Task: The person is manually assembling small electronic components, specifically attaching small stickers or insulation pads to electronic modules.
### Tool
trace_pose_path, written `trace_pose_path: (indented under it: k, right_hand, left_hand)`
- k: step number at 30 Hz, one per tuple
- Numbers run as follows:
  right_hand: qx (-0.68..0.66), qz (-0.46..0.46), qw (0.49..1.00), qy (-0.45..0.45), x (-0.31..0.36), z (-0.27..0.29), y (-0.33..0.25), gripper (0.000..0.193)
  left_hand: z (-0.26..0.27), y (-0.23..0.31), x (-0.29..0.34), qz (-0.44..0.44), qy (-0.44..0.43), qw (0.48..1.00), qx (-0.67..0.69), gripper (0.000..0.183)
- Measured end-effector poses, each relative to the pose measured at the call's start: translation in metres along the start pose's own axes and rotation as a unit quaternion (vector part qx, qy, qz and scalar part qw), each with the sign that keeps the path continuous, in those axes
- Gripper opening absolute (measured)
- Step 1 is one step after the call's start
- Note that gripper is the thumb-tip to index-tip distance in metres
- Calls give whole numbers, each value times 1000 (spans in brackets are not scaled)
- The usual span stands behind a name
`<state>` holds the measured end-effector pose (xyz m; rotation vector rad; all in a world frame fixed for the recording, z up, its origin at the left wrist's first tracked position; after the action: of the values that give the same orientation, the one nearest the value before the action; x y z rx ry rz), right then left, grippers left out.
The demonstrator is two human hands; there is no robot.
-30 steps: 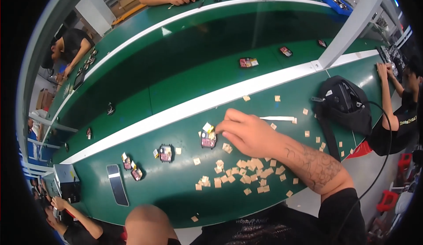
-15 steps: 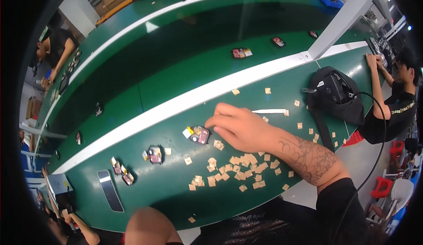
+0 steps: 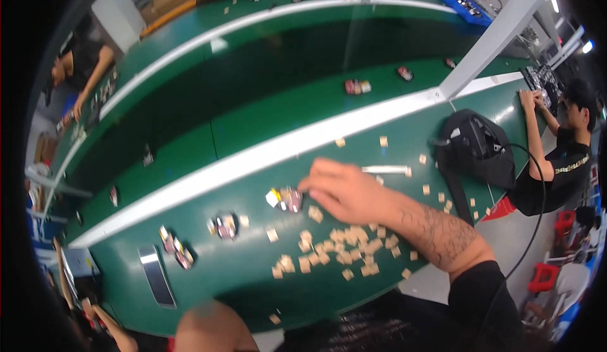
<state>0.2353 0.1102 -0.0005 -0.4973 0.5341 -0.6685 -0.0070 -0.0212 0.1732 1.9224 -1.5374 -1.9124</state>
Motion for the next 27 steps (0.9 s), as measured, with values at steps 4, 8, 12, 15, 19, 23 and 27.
trace_pose_path:
  k: [4, 8, 12, 15, 19, 23, 27]
  right_hand:
    - [5, -22, 1000, -6, -4, 7, -7, 21]
    - [-2, 15, 1000, -6, -4, 0, -4, 20]
    - [-14, 0, 1000, -6, 1, -3, -8, 20]
    - [-17, -7, 1000, -16, -2, 4, -3, 19]
    - [4, -15, 1000, -19, 3, -1, -3, 15]
    - [-7, 2, 1000, -12, 0, 2, 0, 19]
    - [-2, -6, 1000, -21, 1, 3, -5, 20]
  left_hand:
    - [-5, 21, 4, 1, 9, 1000, 5, 25]
    - [-1, -1, -11, -13, -8, 1000, 26, 26]
    - [5, 27, 15, -18, 0, 999, 37, 28]
    - [5, 24, 13, -30, -6, 999, 45, 29]
    - [3, 5, -29, -30, -43, 997, 55, 30]
    - [-8, 5, -26, -35, -33, 997, 58, 32]
    - [-9, 6, -29, -40, -29, 997, 67, 33]
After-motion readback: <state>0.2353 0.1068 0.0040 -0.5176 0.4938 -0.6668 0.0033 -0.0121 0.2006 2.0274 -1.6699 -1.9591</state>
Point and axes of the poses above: each hand's wrist, its own x-axis away from the middle knuckle, its own z-axis out of the back of the hand, y = z × x, the point moved 4 cm from there along -x, towards the middle knuckle, and after that the axes turned 12 degrees about x, right-handed, at the moved point
